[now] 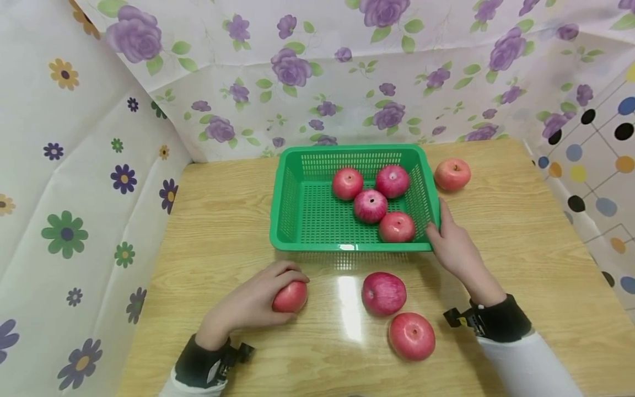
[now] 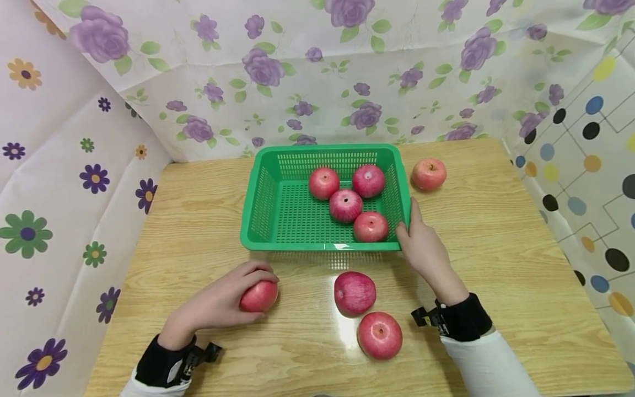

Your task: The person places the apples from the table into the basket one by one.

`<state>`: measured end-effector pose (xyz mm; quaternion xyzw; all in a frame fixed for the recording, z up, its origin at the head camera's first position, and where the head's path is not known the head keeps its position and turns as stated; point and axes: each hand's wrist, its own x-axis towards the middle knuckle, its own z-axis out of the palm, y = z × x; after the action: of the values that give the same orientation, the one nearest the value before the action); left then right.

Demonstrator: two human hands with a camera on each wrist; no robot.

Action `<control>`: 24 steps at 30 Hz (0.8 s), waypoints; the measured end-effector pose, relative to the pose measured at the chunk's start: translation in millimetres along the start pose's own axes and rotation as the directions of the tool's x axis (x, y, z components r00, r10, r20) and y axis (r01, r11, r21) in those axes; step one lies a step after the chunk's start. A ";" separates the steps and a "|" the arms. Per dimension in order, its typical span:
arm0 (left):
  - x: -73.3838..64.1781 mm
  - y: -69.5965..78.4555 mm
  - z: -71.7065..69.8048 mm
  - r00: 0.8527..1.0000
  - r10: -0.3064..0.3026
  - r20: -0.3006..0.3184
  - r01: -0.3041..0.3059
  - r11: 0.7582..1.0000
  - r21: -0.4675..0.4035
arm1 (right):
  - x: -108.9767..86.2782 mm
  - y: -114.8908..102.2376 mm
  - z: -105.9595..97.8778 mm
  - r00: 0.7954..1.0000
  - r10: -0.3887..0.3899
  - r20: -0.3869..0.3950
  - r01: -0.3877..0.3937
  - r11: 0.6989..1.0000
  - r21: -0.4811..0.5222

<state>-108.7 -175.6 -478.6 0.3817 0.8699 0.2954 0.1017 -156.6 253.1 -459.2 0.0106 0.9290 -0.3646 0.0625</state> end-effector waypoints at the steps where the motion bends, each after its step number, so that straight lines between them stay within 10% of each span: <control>1: 0.2 1.9 -1.4 1.000 0.004 0.001 -0.004 1.000 -0.012 | -0.1 -0.1 -0.2 1.000 0.000 0.000 0.000 1.000 -0.001; 13: 3.2 21.7 -8.5 0.996 0.079 -0.047 -0.084 0.990 -0.116 | -1.3 2.2 1.8 1.000 0.007 0.010 -0.007 1.000 0.004; 24: 41.2 47.0 -28.0 0.954 0.128 -0.270 -0.140 0.990 -0.026 | -0.1 1.2 0.3 1.000 -0.004 -0.005 0.004 1.000 0.012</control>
<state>-119.9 -132.9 -426.2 0.3943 0.8408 0.3699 -0.0285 -156.4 253.7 -460.2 0.0098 0.9269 -0.3705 0.0595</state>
